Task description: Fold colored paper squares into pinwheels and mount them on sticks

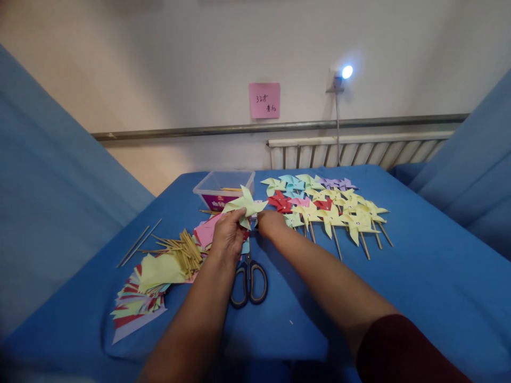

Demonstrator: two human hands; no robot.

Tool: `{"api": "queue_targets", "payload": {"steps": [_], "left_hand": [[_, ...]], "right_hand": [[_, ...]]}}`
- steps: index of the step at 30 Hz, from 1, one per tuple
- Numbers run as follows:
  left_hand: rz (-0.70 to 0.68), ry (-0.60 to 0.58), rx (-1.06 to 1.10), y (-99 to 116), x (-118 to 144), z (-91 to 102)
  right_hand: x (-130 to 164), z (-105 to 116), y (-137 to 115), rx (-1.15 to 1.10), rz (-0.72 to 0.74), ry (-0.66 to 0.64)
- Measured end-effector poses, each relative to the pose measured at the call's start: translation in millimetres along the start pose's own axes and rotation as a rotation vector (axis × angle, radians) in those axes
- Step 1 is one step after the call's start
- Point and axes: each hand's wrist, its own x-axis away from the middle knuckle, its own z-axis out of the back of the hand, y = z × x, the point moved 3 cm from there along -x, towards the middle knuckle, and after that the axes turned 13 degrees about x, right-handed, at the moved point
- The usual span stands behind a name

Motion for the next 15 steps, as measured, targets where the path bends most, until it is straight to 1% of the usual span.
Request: {"api": "queue_targets", "payload": {"steps": [4, 9, 15], "left_hand": [[0.027, -0.021, -0.015, -3, -1, 0.8], [0.027, -0.03, -0.017, -4, 0, -0.8], [0.033, -0.011, -0.022, -3, 3, -3.5]], "right_hand": [[8, 0, 0, 0.002, 0.007, 0.004], [14, -2, 2, -0.024, -0.008, 0.035], [14, -10, 10, -0.096, -0.069, 0.07]]}}
